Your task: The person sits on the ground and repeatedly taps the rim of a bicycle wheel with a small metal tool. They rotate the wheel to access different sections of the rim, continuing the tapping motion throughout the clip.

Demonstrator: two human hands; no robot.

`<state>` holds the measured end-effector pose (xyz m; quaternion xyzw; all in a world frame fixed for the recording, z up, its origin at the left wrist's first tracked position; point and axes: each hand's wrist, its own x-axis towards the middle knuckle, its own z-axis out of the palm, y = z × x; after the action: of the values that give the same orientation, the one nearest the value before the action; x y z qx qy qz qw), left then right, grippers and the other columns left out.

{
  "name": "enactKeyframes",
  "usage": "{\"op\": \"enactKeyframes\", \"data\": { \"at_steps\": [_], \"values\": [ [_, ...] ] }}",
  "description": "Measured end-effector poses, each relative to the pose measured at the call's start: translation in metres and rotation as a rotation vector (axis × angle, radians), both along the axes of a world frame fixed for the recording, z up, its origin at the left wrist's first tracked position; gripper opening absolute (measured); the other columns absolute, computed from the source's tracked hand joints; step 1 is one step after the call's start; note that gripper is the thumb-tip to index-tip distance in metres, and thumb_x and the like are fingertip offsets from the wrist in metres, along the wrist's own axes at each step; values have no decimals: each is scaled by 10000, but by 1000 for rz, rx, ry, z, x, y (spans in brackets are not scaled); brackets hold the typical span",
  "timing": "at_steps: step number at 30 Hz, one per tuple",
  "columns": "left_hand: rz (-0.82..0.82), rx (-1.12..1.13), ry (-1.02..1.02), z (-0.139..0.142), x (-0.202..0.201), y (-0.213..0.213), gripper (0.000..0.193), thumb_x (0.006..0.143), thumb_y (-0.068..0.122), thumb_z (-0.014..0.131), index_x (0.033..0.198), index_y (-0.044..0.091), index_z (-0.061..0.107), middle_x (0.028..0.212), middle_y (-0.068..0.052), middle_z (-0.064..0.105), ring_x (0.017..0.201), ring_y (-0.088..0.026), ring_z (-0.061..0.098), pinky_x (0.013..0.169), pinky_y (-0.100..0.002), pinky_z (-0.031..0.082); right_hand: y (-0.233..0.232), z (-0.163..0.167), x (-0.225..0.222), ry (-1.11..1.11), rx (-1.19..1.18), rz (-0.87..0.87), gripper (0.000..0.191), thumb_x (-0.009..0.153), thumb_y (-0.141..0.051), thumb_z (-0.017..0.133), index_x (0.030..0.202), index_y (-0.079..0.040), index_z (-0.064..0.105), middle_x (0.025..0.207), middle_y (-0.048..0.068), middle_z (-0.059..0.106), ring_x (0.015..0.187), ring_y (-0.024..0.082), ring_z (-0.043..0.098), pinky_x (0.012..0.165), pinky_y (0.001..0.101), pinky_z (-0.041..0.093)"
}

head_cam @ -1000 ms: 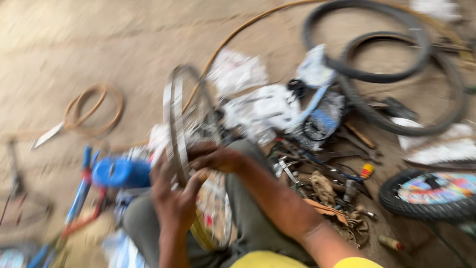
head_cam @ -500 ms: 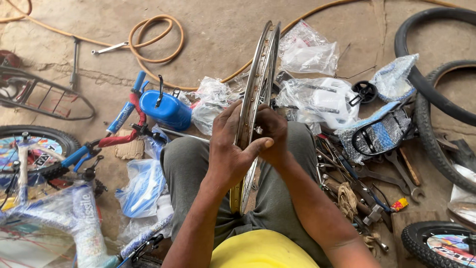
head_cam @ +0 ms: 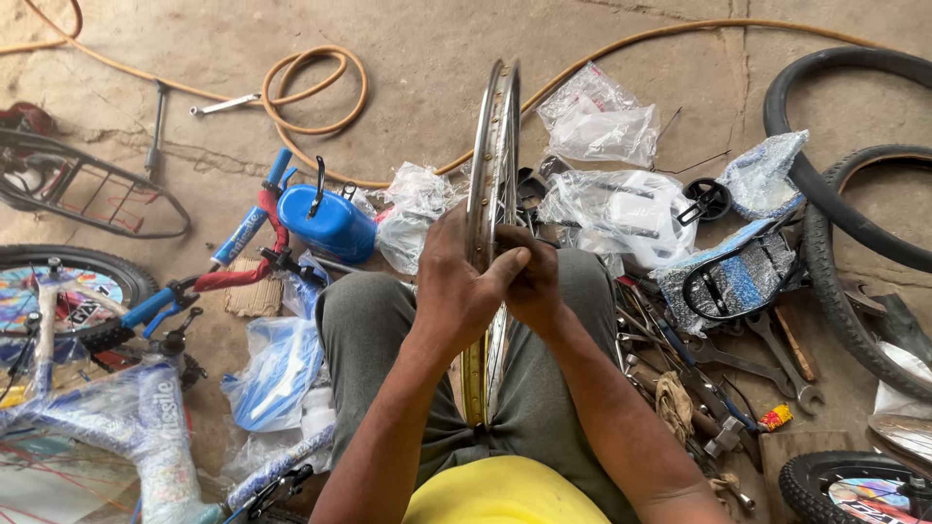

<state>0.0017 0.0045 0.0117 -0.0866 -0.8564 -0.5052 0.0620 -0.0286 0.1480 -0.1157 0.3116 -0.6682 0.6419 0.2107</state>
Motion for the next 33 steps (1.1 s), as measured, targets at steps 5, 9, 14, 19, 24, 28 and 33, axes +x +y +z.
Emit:
{"op": "enactKeyframes", "data": {
  "at_steps": [5,9,14,19,24,28,33],
  "values": [
    [-6,63,46,-4,4,-2,558,844,230,827,1294,-3,594,1123,-181,661,1047,-307,678,898,-441,573,-4,7,-1,-19,-71,-2,287,1059,-83,627,1335,-3,619,909,38,679,725,96,632,632,268,545],
    [-9,72,79,-4,5,0,511,847,237,834,1246,2,618,1087,-174,681,1026,-313,691,874,-443,576,-8,3,4,-54,-144,-36,306,1047,-56,619,1345,8,601,834,-17,624,702,50,577,617,237,495],
    [5,72,128,-5,3,-6,438,836,210,821,1171,-13,649,1062,-180,695,1003,-319,696,882,-455,564,-4,-4,13,-237,-90,-6,190,1062,-20,581,1232,-6,666,927,51,690,760,90,637,690,259,567],
    [-5,77,124,-8,-2,-11,458,840,235,819,1177,-23,644,1060,-180,689,1000,-309,699,868,-440,568,6,-3,1,-632,-395,344,341,1010,-100,641,1320,41,609,1016,83,683,877,124,651,786,272,591],
    [17,113,107,-10,0,-9,472,825,275,835,1147,-21,657,1050,-175,695,968,-306,707,851,-444,575,-3,5,-10,-785,-601,547,524,1033,-237,693,1427,83,562,1023,46,638,862,113,616,759,255,577],
    [-21,80,110,-9,-1,-8,465,869,305,825,1157,-8,639,1065,-167,687,982,-289,707,846,-425,591,-5,14,-2,-671,-365,475,581,999,-287,693,1414,82,520,1105,98,683,898,133,643,767,263,594],
    [3,98,54,-10,1,-9,520,849,306,822,1212,-11,627,1062,-178,682,974,-293,708,850,-433,588,4,15,3,-441,-100,381,548,1011,-233,733,1418,69,525,1093,112,686,910,162,685,812,307,653]
  ]
}}
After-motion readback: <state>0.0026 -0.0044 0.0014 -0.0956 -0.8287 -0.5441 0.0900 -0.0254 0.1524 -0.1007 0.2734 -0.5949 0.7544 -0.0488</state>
